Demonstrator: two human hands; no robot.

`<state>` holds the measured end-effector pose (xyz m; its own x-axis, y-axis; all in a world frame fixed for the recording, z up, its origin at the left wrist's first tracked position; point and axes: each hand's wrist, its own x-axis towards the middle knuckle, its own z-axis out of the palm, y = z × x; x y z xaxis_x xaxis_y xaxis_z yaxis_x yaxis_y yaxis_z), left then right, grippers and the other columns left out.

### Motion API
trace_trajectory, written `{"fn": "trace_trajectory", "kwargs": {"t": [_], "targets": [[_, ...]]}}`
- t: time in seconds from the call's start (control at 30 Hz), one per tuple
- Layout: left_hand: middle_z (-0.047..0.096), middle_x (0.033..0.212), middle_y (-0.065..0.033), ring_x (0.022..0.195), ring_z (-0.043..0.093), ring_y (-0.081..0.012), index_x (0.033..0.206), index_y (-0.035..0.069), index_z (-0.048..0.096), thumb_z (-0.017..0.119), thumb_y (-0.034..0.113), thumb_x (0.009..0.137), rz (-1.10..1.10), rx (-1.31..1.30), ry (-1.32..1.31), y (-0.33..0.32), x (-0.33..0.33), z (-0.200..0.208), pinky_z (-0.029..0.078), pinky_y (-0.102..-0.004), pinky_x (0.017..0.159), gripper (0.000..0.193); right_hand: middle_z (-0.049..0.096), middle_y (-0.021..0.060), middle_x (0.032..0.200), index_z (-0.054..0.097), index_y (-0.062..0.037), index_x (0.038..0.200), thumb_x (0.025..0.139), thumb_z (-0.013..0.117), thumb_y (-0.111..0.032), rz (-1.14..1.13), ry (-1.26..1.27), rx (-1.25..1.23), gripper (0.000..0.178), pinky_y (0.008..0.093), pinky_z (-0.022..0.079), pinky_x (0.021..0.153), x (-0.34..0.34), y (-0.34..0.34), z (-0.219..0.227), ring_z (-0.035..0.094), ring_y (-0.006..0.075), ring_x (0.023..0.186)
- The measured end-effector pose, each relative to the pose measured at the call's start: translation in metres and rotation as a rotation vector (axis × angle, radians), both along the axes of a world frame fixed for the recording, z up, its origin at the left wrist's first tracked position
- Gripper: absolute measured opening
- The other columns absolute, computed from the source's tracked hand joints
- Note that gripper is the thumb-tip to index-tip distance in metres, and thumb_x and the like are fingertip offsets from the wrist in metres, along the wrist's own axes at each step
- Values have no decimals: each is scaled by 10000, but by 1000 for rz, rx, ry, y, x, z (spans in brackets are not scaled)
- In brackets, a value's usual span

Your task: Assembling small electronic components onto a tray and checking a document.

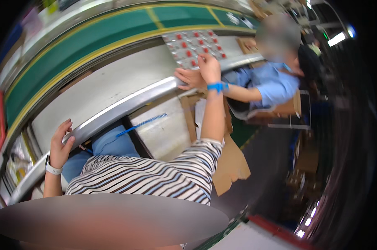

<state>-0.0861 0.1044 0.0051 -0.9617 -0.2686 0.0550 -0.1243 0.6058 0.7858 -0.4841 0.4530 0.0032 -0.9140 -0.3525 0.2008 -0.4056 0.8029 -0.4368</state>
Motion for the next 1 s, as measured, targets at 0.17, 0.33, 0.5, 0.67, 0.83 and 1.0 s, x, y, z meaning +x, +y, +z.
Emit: {"fn": "trace_trajectory", "kwargs": {"t": [0.17,0.33,0.5,0.67,0.83,1.0], "targets": [[594,953,-127,825,564,-185,1076,6,542,590,49,759,405,-5,-51,-30,97,-8,446,-286,737,323,585,100,682,604,-6,831,788,581,-77,572,-179,-271,86,285,439,539,153,-119,11,541,199,572],[590,788,-55,690,547,-111,1041,4,550,583,122,824,1241,-155,48,-49,287,-47,445,-233,647,249,541,86,668,607,-8,828,796,583,-47,1048,-183,-224,55,246,412,542,236,-204,-31,518,173,576],[575,824,-105,741,563,-194,1056,-3,502,659,300,751,1581,-87,-436,29,468,-144,455,-298,670,457,518,78,642,604,-3,827,793,584,-34,1274,-295,-229,51,247,389,515,298,-270,-40,479,161,546],[485,1147,-262,1053,490,-332,1230,-31,394,670,450,688,1693,191,-541,84,467,-193,387,-368,897,776,528,72,651,609,-4,828,800,572,-37,1297,-287,-173,57,248,395,535,333,-294,-37,497,147,577],[401,1263,-272,1218,352,-355,1295,-38,320,646,524,676,1622,282,-422,87,450,-215,280,-380,1010,898,553,75,683,613,-8,830,809,562,-51,1203,-291,-157,69,253,408,572,341,-289,-32,525,158,628],[381,1294,-242,1216,356,-349,1311,-34,287,600,636,648,2255,382,-608,118,522,-262,271,-367,1021,993,530,74,664,614,-17,825,799,568,-50,1195,-196,-231,62,265,394,519,343,-285,-39,500,166,568]]}}
